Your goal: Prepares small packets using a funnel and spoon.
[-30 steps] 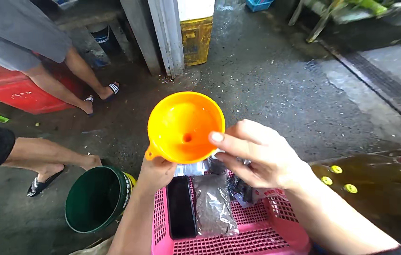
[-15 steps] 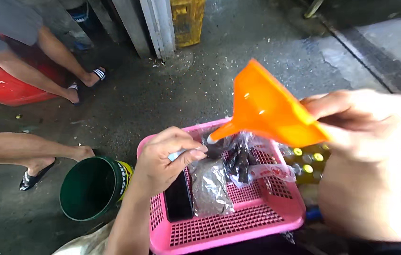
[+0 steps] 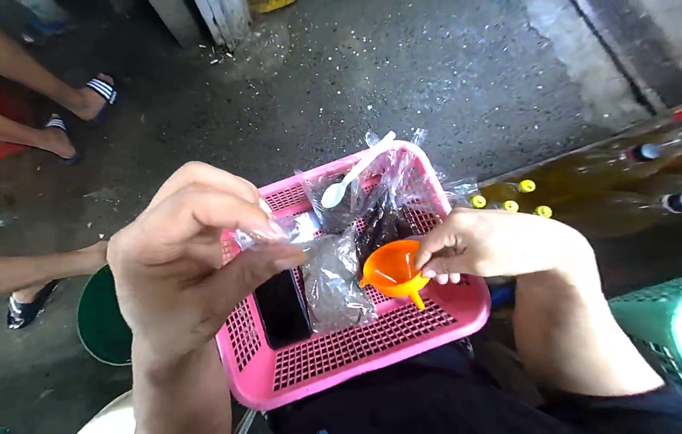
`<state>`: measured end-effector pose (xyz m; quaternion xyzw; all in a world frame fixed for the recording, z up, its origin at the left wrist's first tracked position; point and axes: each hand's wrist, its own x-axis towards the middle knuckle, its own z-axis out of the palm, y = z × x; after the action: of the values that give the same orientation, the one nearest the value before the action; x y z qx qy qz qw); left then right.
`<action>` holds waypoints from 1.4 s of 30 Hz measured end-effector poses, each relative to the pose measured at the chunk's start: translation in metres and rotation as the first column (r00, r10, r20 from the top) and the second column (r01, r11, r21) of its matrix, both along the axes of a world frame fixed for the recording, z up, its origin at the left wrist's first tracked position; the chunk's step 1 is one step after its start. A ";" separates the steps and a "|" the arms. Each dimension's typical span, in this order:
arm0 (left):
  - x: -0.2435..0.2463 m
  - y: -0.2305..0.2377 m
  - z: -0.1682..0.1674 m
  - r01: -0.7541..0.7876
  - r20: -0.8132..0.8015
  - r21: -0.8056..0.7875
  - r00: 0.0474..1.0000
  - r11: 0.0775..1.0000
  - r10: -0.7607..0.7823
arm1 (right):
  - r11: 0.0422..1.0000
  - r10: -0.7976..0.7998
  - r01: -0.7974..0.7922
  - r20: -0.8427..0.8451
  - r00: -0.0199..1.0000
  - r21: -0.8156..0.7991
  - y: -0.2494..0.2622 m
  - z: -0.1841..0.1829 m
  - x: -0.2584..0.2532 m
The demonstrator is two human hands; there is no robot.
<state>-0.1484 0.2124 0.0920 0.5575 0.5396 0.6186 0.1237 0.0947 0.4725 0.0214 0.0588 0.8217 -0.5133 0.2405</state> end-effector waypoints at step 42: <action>0.017 0.037 -0.078 0.054 0.601 -0.117 0.799 0.992 0.028 | 0.891 -0.251 0.432 -0.645 0.721 0.136 -0.046 0.057 -0.160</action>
<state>-0.1311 0.2498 0.0135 0.3273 0.5072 0.7267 0.3280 -0.0648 0.4269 0.0786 0.0748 0.8923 -0.4196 -0.1490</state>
